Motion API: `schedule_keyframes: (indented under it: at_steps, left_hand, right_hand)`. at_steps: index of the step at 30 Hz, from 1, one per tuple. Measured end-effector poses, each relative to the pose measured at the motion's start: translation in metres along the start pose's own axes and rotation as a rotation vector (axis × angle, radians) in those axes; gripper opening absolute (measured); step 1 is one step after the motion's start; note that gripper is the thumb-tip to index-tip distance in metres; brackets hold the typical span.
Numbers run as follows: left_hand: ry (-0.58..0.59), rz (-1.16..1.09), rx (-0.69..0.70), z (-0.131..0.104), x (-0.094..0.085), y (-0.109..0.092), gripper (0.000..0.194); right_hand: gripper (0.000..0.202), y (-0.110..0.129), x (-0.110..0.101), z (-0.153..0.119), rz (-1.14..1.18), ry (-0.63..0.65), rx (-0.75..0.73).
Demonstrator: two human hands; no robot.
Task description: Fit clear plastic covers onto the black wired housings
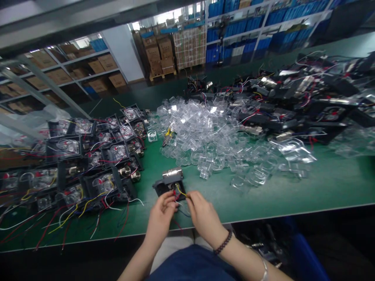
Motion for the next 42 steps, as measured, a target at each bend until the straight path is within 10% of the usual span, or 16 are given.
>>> schedule_keyframes:
  at_steps: [15, 30, 35, 42]
  left_hand:
    - [0.0, -0.394, -0.429, -0.013, 0.0, 0.01, 0.064]
    - [-0.076, 0.644, 0.314, -0.007, -0.014, -0.014, 0.026]
    - [0.052, 0.759, 0.341, -0.016, -0.019, -0.012, 0.026]
    - [0.28, 0.725, 0.221, -0.035, -0.046, -0.019, 0.03]
  right_hand:
    - [0.025, 0.019, 0.029, -0.021, -0.12, 0.194, -0.1]
    - [0.035, 0.056, -0.004, 0.005, 0.245, 0.119, -0.31]
    - [0.048, 0.062, 0.043, -0.008, 0.072, 0.35, -0.466]
    - [0.041, 0.06, 0.054, -0.018, -0.051, 0.267, -0.508]
Point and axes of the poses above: each hand's wrist, its own z-axis towards the middle knuckle, its own x-axis out of the palm, y = z × x, the point moved 8 cm from there along z, towards the middle knuckle, and after that the axes turned 8 degrees about -y, right-handed, at the moved point
